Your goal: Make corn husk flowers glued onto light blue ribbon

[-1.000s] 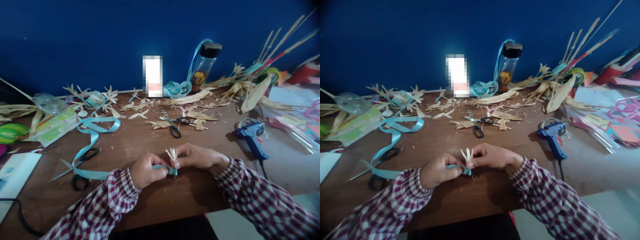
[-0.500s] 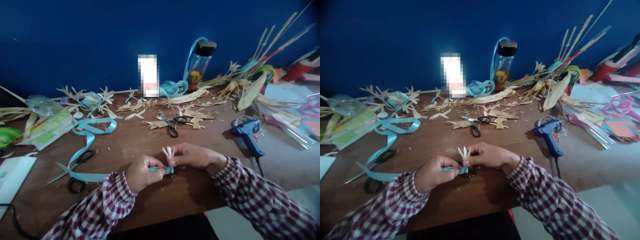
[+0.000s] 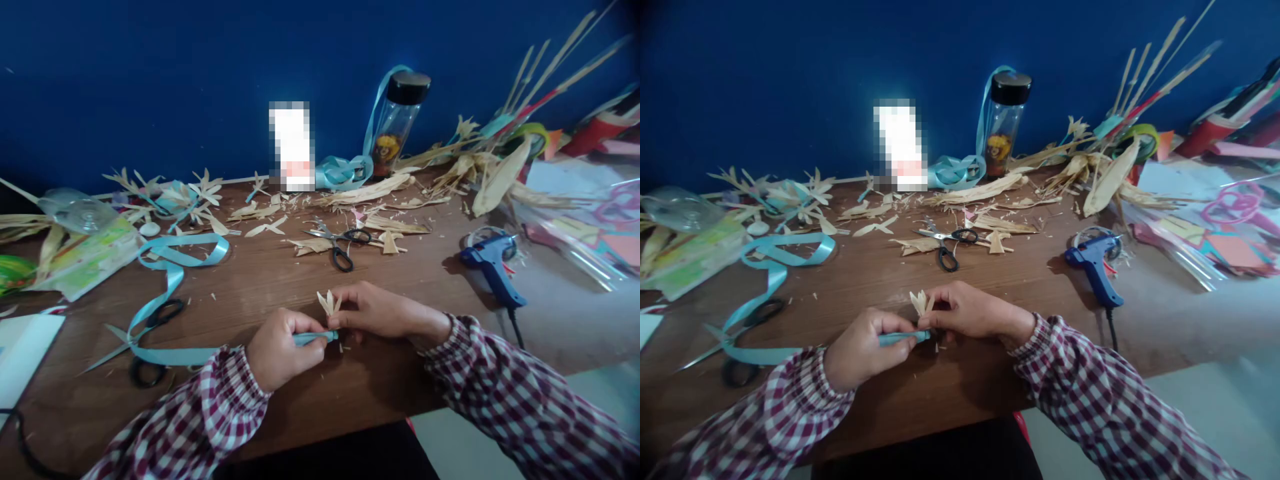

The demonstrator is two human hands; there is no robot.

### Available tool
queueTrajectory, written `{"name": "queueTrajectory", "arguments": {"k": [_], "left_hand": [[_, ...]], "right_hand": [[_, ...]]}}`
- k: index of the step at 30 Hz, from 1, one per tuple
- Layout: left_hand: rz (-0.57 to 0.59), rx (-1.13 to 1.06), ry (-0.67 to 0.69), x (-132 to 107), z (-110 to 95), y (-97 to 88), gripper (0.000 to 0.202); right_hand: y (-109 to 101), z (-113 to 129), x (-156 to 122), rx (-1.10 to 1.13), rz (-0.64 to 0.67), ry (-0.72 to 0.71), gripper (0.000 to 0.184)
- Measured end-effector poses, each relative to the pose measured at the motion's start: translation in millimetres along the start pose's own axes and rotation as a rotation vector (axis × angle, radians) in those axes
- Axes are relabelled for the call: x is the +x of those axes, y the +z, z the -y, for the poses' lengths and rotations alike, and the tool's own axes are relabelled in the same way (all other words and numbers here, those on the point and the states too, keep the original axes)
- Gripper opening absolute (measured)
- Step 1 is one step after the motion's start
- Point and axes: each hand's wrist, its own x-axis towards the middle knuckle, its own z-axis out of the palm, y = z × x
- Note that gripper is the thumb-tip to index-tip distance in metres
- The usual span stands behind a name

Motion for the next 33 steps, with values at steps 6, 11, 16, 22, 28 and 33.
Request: {"name": "queueTrajectory", "arguments": {"k": [6, 11, 16, 22, 28, 33], "left_hand": [[-0.018, 0.01, 0.028, -1, 0, 3.7, 0.022], [-0.129, 0.085, 0.055, 0, -1, 7.9, 0.023], [-0.235, 0.102, 0.057, 2, -2, 10.1, 0.024], [-0.297, 0.092, 0.073, 5, 0, 12.6, 0.025], [-0.294, 0.014, 0.076, 8, -1, 6.7, 0.025], [-0.237, -0.113, 0.017, 11, 3, -1.8, 0.025]], "right_hand": [[1, 2, -1, -0.16, -0.089, -0.059, 0.021], [5, 0, 2, -0.373, -0.263, -0.224, 0.018], [10, 1, 5, -0.593, -0.486, -0.277, 0.02], [13, 4, 5, -0.579, -0.536, -0.23, 0.017], [8, 1, 6, -0.33, -0.421, -0.174, 0.019], [2, -1, 4, -0.09, -0.297, -0.146, 0.031]]}}
